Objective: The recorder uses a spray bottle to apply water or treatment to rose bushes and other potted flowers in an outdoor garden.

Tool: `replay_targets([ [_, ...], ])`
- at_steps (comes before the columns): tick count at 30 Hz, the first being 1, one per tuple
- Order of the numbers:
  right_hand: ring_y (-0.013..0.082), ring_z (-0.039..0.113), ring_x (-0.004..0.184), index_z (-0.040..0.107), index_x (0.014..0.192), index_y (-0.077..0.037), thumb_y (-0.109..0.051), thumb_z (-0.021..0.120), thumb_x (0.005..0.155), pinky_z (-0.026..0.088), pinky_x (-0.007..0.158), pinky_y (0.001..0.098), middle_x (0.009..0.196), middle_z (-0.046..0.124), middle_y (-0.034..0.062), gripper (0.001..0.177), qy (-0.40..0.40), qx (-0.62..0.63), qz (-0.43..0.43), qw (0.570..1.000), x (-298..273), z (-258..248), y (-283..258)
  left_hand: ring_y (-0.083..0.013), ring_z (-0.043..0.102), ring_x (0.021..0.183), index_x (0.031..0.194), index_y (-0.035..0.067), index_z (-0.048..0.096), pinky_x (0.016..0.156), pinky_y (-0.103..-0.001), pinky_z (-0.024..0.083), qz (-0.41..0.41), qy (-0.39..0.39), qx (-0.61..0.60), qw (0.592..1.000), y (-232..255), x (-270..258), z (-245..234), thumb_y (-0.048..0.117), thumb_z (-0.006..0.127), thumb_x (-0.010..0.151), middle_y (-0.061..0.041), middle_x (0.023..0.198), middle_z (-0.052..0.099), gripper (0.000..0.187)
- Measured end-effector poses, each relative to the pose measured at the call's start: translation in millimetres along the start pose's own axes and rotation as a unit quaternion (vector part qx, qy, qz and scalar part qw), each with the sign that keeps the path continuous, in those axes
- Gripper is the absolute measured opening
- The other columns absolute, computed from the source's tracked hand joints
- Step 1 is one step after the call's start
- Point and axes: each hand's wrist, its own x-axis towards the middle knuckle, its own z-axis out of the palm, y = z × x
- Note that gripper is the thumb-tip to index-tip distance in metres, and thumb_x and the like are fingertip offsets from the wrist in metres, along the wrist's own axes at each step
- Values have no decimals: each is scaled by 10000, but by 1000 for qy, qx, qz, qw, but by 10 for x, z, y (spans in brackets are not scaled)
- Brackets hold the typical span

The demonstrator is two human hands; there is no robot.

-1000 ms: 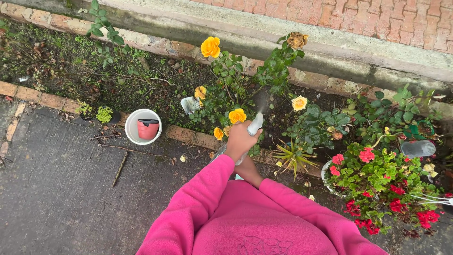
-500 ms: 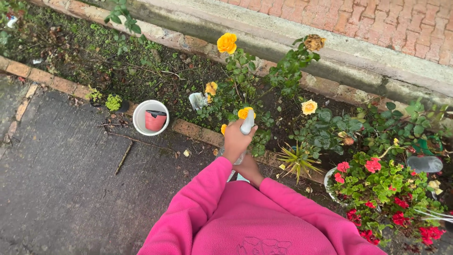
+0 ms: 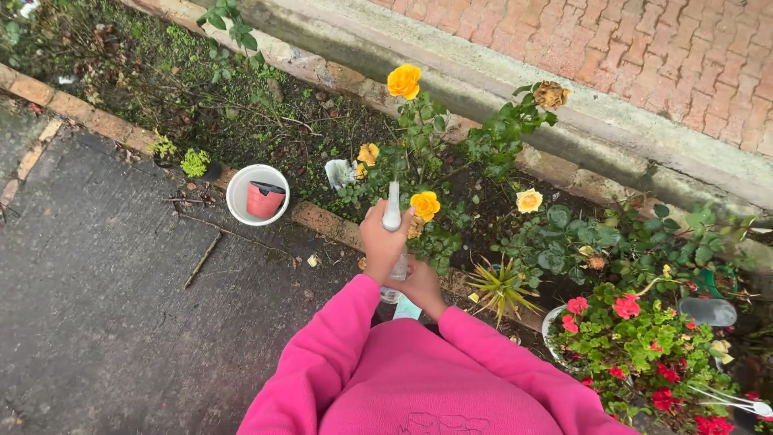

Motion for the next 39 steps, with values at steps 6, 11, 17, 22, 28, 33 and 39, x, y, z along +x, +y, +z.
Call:
replay_targets([
  [6, 122, 783, 834, 785, 1067, -80, -343, 930, 680, 589, 766, 280, 952, 818, 44, 489, 8, 37, -11, 999, 82, -91, -228, -255, 532, 605, 843, 18, 621, 619, -377, 472, -61, -2, -48, 997, 51, 188, -47, 239, 836, 841, -122, 707, 607, 308],
  [11, 129, 784, 851, 773, 1082, -64, -321, 919, 691, 591, 772, 287, 944, 818, 59, 491, 15, 60, 10, 998, 235, 53, -290, -231, 551, 622, 836, 4, 609, 611, -382, 463, 11, -6, -79, 997, -68, 409, -115, 229, 828, 854, -125, 725, 610, 314],
  [17, 138, 785, 854, 765, 1073, -50, -284, 908, 710, 589, 775, 291, 960, 821, 72, 455, 28, 68, 5, 997, 470, 239, -435, -257, 525, 594, 849, -5, 626, 601, -387, 457, -25, -45, -67, 996, -87, 673, -334, 228, 834, 853, -149, 700, 595, 312],
  [22, 153, 785, 893, 752, 1081, -31, -278, 900, 738, 591, 806, 296, 992, 823, 89, 448, 26, 119, -12, 992, 554, 468, -511, -325, 609, 701, 863, 15, 628, 904, -477, 515, 149, -46, -97, 983, -242, 852, -424, 204, 824, 879, -145, 762, 637, 272],
  [28, 176, 789, 871, 732, 1084, -33, -303, 909, 710, 592, 773, 323, 965, 809, 103, 494, 47, 52, 14, 997, 639, 550, -711, -390, 594, 648, 801, -28, 606, 657, -449, 496, -5, -120, -43, 992, -284, 962, -530, 204, 831, 847, -211, 727, 604, 326],
  [33, 192, 786, 861, 720, 1082, -19, -308, 924, 680, 591, 768, 346, 956, 804, 113, 535, 73, 33, 7, 997, 697, 570, -684, -357, 660, 710, 875, -1, 644, 1018, -496, 512, 142, -51, -123, 981, -364, 1028, -497, 189, 780, 917, -169, 783, 672, 237],
  [39, 173, 782, 865, 720, 1095, -13, -275, 916, 683, 593, 783, 329, 957, 801, 115, 526, 70, 35, 18, 997, 743, 669, -727, -377, 660, 688, 837, -6, 630, 714, -448, 536, -21, -148, -54, 987, -343, 1116, -618, 259, 812, 844, -185, 761, 656, 322],
])
